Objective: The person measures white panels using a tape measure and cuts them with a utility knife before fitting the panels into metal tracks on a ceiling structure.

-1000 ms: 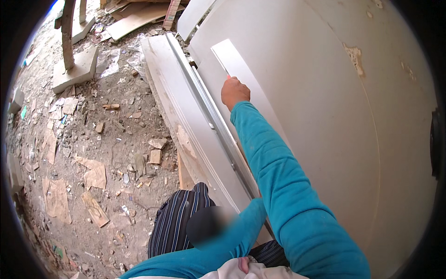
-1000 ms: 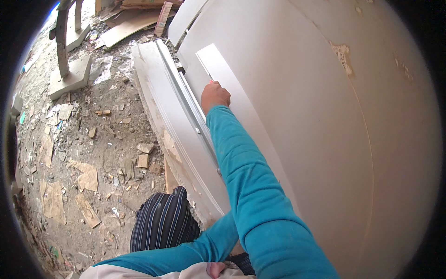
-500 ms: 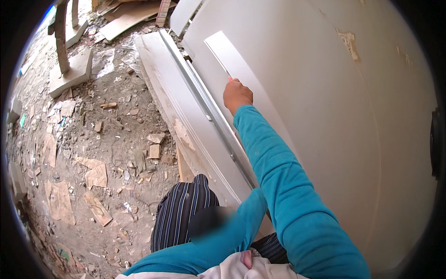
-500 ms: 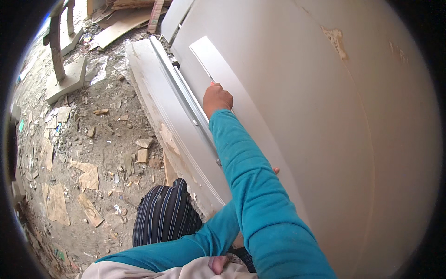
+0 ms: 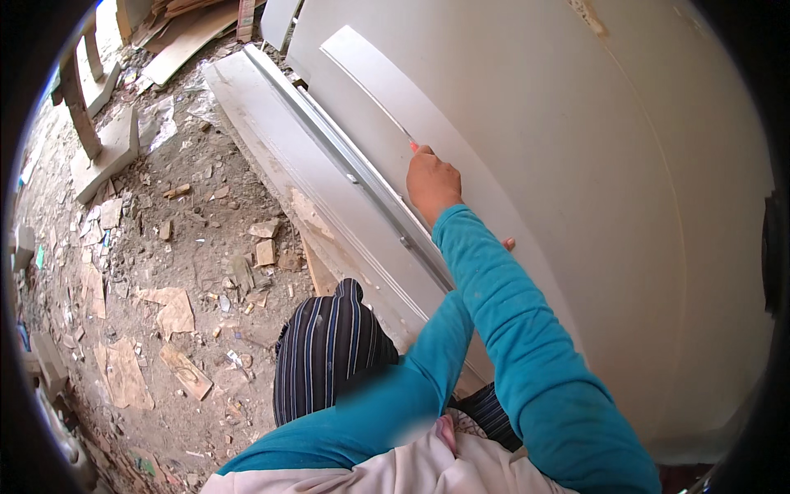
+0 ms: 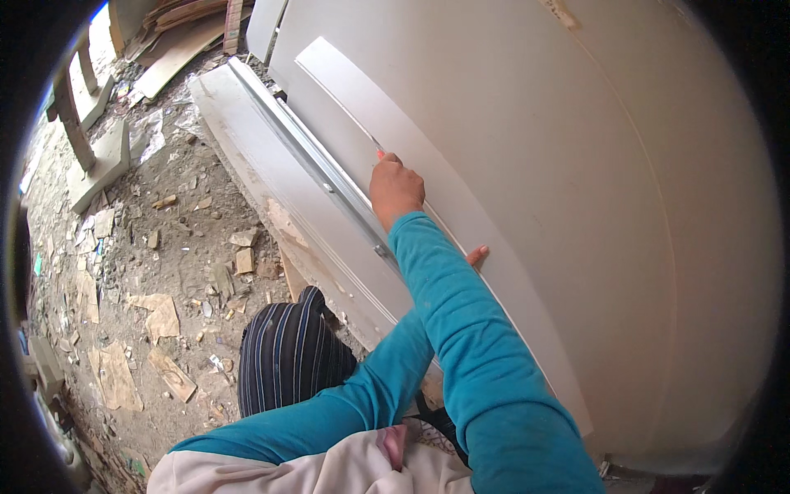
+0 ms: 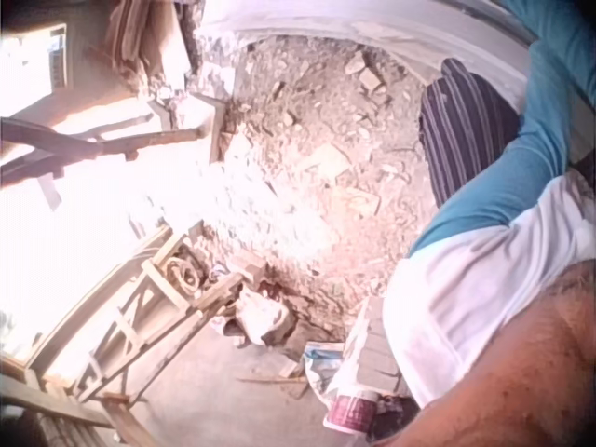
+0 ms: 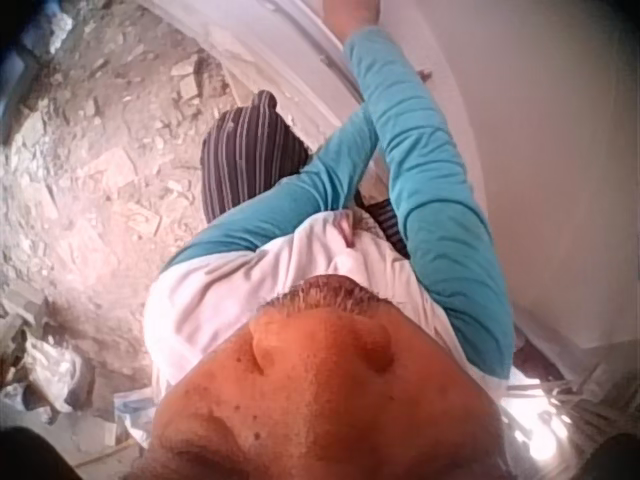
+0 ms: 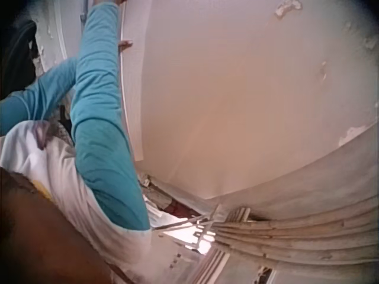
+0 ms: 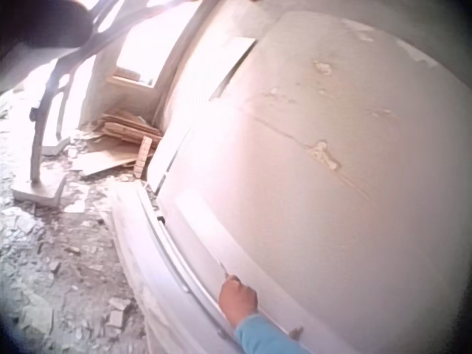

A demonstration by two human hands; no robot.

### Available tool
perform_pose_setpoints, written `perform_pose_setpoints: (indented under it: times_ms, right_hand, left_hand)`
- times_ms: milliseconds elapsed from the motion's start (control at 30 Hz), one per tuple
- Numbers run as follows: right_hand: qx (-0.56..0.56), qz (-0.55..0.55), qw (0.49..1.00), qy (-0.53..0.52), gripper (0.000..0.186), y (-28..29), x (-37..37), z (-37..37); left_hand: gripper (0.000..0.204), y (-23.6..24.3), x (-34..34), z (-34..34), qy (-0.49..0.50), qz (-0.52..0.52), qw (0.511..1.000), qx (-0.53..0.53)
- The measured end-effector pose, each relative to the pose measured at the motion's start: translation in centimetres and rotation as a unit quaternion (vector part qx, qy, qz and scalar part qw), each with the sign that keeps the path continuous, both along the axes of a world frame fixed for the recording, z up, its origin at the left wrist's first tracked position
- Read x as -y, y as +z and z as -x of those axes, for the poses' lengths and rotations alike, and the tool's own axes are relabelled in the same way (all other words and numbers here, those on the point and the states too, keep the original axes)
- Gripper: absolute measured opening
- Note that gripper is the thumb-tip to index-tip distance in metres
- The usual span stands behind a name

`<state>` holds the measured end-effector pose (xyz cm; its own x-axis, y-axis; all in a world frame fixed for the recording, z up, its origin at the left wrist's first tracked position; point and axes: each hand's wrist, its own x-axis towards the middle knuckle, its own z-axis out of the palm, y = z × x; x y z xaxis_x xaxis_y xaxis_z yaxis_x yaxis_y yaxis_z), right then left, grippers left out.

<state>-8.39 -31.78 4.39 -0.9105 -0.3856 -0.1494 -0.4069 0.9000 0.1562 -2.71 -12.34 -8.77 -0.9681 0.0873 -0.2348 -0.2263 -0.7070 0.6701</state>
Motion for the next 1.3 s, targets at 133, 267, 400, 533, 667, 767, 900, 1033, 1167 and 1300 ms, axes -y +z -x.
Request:
perform_pose_setpoints:
  times_ms: [133, 267, 400, 533, 667, 767, 900, 1033, 1167, 1300]
  right_hand:
    - [-0.013, 0.016, 0.999, -0.025, 0.023, 0.1, -2.1, -0.6]
    - [-0.019, 0.027, 0.999, -0.02, 0.022, 0.6, -4.2, -1.5]
    - [-0.044, -0.01, 0.999, -0.007, 0.027, -0.3, -7.3, -1.9]
    - [-0.035, -0.016, 0.999, -0.018, 0.031, -0.4, -11.0, -3.2]
    - [-0.018, 0.002, 1.0, -0.022, 0.027, 0.5, -14.5, -5.9]
    - [-0.026, 0.049, 0.998, -0.042, 0.02, 1.3, -14.5, -7.6]
    - [-0.066, -0.007, 0.996, -0.053, 0.02, -0.8, -21.4, -8.7]
    - [-0.091, 0.011, 0.995, -0.031, 0.019, -0.4, -21.0, -9.1]
    - [-0.093, 0.021, 0.994, -0.044, 0.017, -0.2, -23.2, -9.7]
    - [-0.068, -0.004, 0.996, -0.049, 0.015, 0.1, -25.5, -10.8]
  left_hand:
    - [0.072, -2.5, 0.3, -0.6, 0.133, 0.046, 0.99, 0.028]
    - [0.069, -4.8, 0.7, -1.4, 0.259, 0.103, 0.96, 0.031]
    - [0.066, -5.6, 0.1, -1.4, 0.334, 0.172, 0.927, 0.004]
    - [0.059, -6.5, -0.7, -1.0, 0.377, 0.281, 0.882, -0.026]
    - [0.042, -8.2, -0.4, 0.8, 0.323, -0.263, 0.909, -0.002]
    - [0.054, -11.1, 4.2, 2.0, 0.198, 0.507, 0.838, -0.024]
    - [0.065, -3.8, -0.1, 0.1, 0.311, 0.02, 0.943, 0.119]
    - [0.081, -3.6, 3.3, 1.2, 0.261, 0.287, 0.916, 0.103]
    - [0.086, -1.1, 4.5, 1.8, 0.274, 0.237, 0.918, 0.164]
    - [0.084, 2.7, 5.7, 1.3, 0.229, 0.12, 0.937, 0.235]
